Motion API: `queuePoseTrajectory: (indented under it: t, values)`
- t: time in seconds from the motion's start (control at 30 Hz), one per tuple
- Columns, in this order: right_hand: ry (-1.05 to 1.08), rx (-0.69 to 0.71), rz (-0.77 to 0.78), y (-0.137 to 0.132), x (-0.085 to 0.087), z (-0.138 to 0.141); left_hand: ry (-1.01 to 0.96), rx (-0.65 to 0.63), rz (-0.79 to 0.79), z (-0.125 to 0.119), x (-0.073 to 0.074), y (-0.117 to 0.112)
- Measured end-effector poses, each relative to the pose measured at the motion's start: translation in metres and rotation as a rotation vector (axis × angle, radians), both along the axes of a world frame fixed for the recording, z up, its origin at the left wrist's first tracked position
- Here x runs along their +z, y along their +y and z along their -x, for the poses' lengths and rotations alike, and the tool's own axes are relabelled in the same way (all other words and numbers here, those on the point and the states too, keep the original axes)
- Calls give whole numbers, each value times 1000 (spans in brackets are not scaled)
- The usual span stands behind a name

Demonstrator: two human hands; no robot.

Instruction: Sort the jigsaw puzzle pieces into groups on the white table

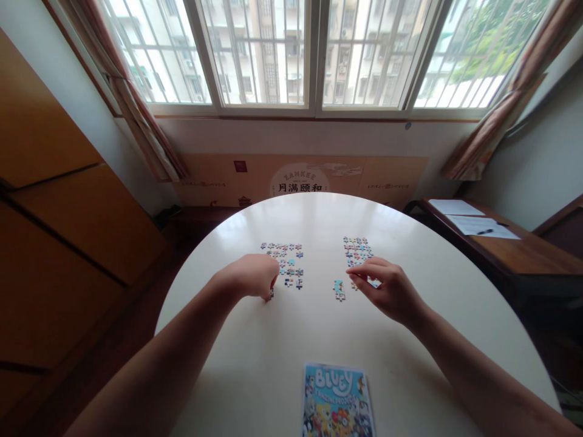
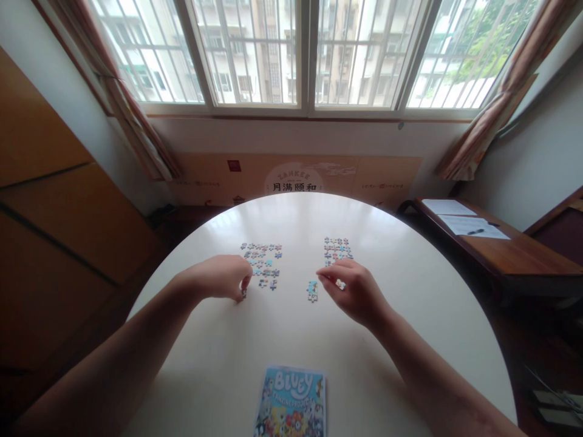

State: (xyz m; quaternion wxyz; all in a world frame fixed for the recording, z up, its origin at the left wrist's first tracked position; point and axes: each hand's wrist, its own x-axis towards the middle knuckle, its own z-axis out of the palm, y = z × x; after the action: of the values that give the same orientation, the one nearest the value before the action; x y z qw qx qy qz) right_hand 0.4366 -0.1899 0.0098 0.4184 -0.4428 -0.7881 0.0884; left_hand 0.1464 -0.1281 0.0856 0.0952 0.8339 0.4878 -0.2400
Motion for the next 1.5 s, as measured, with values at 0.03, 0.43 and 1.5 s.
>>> queuePoseTrajectory:
  t: [0.03,0.43,1.5]
  values:
    - [3,2,-1,0,0,0,-6,-20,8,-1,-1,-2]
    - [-1,1,-10,-1,3,-1,-432,-471,-51,-42,-24,-38]
    - [-282,153,185,3,-3,-5,-441,-365,-85,-65,-29,-47]
